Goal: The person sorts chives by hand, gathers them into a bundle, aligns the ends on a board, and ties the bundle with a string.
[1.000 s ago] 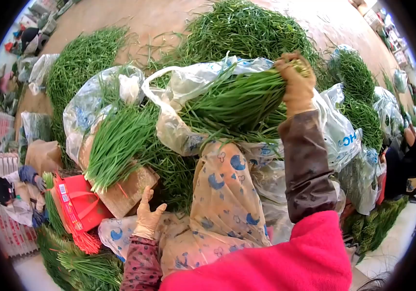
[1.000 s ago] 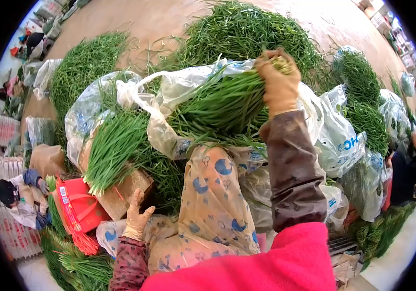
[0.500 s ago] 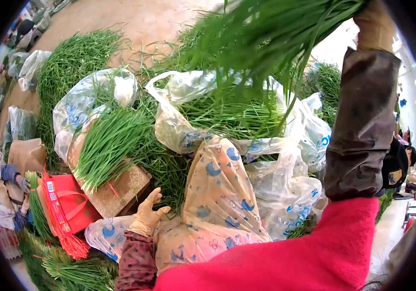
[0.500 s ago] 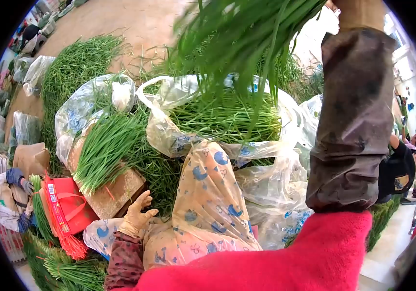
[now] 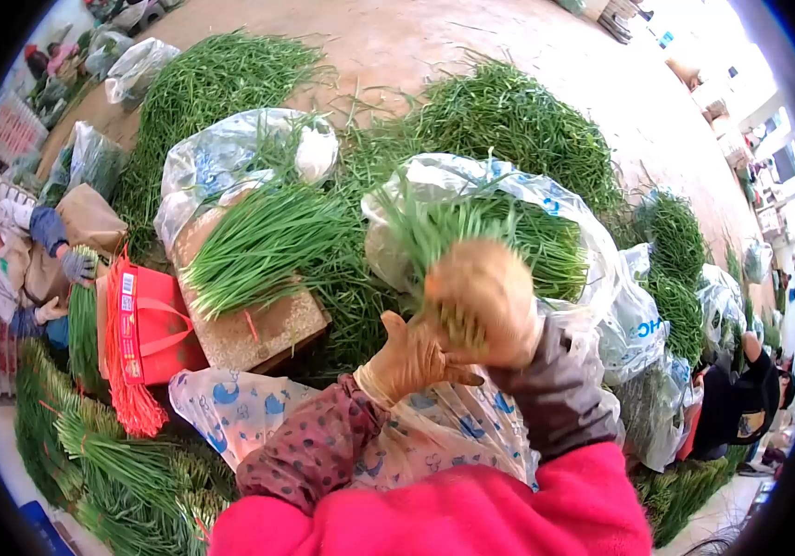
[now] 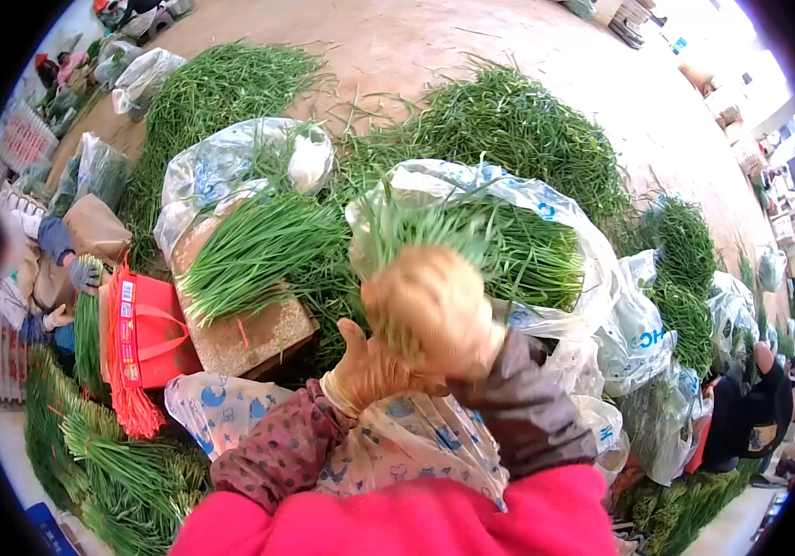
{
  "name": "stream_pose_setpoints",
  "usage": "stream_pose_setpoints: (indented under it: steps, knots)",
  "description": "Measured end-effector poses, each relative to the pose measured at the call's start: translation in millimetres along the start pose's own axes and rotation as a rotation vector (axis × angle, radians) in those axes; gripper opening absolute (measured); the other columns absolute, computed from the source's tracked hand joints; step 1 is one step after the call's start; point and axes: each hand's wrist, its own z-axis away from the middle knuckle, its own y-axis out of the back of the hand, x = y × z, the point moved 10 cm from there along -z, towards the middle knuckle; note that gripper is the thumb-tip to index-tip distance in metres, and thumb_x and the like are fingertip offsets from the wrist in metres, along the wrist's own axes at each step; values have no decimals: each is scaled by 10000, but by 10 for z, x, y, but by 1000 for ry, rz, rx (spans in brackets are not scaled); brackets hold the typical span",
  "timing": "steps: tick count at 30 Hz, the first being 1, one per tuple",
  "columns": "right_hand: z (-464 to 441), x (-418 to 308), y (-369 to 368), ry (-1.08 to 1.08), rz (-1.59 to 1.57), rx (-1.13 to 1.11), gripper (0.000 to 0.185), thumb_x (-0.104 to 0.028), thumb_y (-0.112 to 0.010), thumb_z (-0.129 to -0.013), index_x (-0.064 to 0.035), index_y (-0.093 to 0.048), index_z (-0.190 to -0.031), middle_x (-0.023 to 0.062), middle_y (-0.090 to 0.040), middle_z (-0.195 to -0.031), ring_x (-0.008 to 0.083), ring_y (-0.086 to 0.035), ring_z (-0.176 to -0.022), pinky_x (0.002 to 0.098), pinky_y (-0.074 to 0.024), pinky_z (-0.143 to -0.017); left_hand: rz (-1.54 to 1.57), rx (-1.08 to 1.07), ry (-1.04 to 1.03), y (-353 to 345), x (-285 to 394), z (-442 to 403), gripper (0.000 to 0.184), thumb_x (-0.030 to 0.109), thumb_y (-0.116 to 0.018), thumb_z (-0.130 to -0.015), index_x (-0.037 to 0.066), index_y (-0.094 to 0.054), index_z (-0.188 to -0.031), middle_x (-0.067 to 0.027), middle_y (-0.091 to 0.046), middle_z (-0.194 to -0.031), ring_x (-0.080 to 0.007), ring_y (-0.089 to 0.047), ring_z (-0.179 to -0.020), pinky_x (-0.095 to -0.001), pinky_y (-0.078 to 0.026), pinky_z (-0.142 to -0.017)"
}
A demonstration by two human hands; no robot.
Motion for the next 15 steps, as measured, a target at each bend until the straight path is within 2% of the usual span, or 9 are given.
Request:
stream_pose_setpoints:
  steps: [1, 3, 5, 7, 8, 11, 12, 13, 15]
  knots:
    - [160, -118, -116, 30, -41, 7, 316, -153, -723, -685, -110, -644, -988, 66, -644, -960, 249, -625, -944, 429, -511, -882, 141, 29, -110, 39, 93, 16, 967, 686, -613, -756, 126, -268, -1465, -146, -457, -1398, -355, -457, -1283, -590, -405, -1015]
    - [380, -500, -312, 124, -65, -38, 217, -183, -689, -738, -114, -645, -939, 48, -634, -966, 230, -610, -971, 436, -511, -901, 188, 49, -72, 39, 23, 101, 922, 658, -607, -783, 111, -293, -1454, -140, -486, -1368, -342, -482, -1246, -571, -408, -1016]
    - [560, -866, -451, 275, -63, 24, 261, -174, -659, -754, -110, -604, -1001, 57, -619, -1004, 236, -604, -962, 413, -520, -863, 267, 57, 6, 14, -43, 190, 834, 604, -594, -835, 80, -344, -1434, -126, -544, -1307, -316, -532, -1172, -533, -414, -1017]
    - [612, -1016, -451, 326, -233, -59, 289, -176, -648, -763, -105, -575, -1033, 66, -611, -1015, 240, -605, -950, 413, -518, -846, 341, 65, 78, -18, -104, 247, 748, 549, -582, -888, 49, -394, -1413, -113, -601, -1247, -291, -582, -1098, -496, -420, -1018]
    - [640, -1030, -464, 325, -235, -50, 289, -176, -648, -763, -105, -575, -1033, 66, -611, -1015, 240, -605, -950, 413, -518, -846, 202, 120, 50, 201, -84, 199, 702, 467, -618, -895, 30, -399, -1399, -117, -595, -1250, -268, -598, -1076, -440, -468, -978]
    - [734, -1110, -654, 443, -317, -167, 295, -183, -644, -767, -98, -572, -1041, 71, -605, -1036, 248, -605, -972, 421, -516, -841, -120, 181, 38, 263, 76, 131, 633, 334, -619, -897, 33, -397, -1407, -133, -576, -1277, -235, -600, -1088, -376, -505, -940]
    - [728, -1103, -643, 491, -312, -134, 238, -187, -642, -758, -100, -592, -974, 59, -605, -993, 239, -600, -961, 420, -499, -856, -98, 180, -57, 205, 192, 97, 594, 210, -606, -868, 28, -410, -1399, -142, -568, -1283, -214, -605, -1081, -321, -522, -915]
    - [718, -1117, -615, 539, -310, -101, 184, -190, -641, -748, -102, -611, -907, 47, -606, -949, 230, -595, -950, 419, -481, -871, -109, 184, -67, 175, 269, 113, 594, 210, -606, -868, 28, -410, -1399, -142, -568, -1283, -214, -605, -1081, -321, -522, -915]
    - [691, -1098, -514, 543, -307, -129, 193, -180, -625, -755, -101, -616, -931, 57, -614, -986, 244, -597, -1009, 426, -459, -905, -293, 237, -95, 157, 460, 200, 635, 190, -574, -870, 9, -342, -1432, -149, -414, -1446, -184, -591, -1121, -334, -555, -879]
